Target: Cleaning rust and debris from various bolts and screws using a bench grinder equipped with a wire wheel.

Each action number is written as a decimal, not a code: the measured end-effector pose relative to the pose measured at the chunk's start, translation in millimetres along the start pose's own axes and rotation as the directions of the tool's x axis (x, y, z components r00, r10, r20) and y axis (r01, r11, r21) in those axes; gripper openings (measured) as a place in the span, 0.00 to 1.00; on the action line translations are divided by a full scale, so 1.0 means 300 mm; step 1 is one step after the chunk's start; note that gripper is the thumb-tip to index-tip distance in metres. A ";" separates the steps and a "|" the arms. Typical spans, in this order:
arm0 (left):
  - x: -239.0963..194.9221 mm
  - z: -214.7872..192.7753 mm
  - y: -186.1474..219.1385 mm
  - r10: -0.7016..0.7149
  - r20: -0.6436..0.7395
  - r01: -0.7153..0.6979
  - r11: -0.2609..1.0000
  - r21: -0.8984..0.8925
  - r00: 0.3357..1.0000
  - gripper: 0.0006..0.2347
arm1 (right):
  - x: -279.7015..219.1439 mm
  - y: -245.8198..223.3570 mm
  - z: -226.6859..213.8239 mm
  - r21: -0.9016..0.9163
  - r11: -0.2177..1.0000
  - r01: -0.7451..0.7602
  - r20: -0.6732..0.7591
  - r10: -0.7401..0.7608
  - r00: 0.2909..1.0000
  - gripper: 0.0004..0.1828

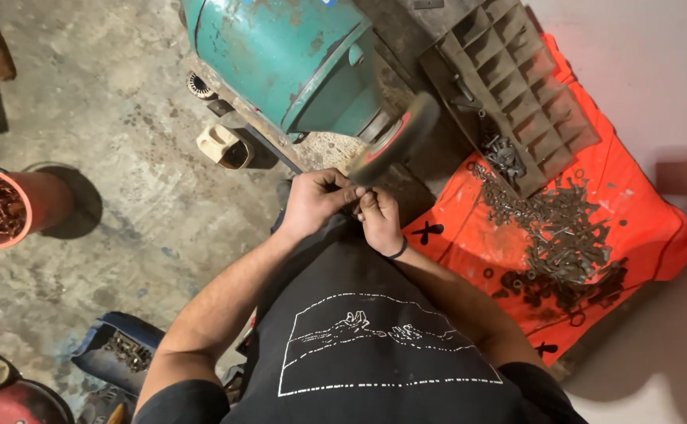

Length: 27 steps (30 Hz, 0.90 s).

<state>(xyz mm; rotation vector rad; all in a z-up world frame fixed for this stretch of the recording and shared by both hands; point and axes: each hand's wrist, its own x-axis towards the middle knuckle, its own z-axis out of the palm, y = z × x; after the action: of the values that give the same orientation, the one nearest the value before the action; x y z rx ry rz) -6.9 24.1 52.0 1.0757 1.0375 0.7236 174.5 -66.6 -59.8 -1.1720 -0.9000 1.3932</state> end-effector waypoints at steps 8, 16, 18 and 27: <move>-0.017 -0.029 -0.060 0.003 0.103 0.018 0.980 -0.200 0.995 0.06 | -0.001 -0.080 0.032 -0.147 0.988 -0.044 0.042 0.050 0.998 0.17; -0.049 -0.067 -0.083 0.239 0.115 -0.236 0.971 -0.038 0.964 0.08 | 0.013 -0.157 0.022 -0.408 0.911 0.056 0.162 0.012 0.987 0.17; -0.057 -0.077 -0.075 0.333 0.158 -0.344 0.938 0.045 0.929 0.08 | 0.029 -0.214 0.036 -0.576 0.804 0.150 0.204 -0.037 0.978 0.13; -0.066 -0.085 0.009 0.214 0.228 -0.286 0.890 0.356 0.950 0.07 | 0.004 -0.357 0.044 -0.525 0.847 0.088 0.147 -0.011 0.989 0.12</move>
<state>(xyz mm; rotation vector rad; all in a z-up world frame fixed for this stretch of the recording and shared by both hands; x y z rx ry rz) -37.9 16.7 57.9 1.6128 0.9099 0.6229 188.0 -47.3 45.5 -1.4581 -1.4719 1.2253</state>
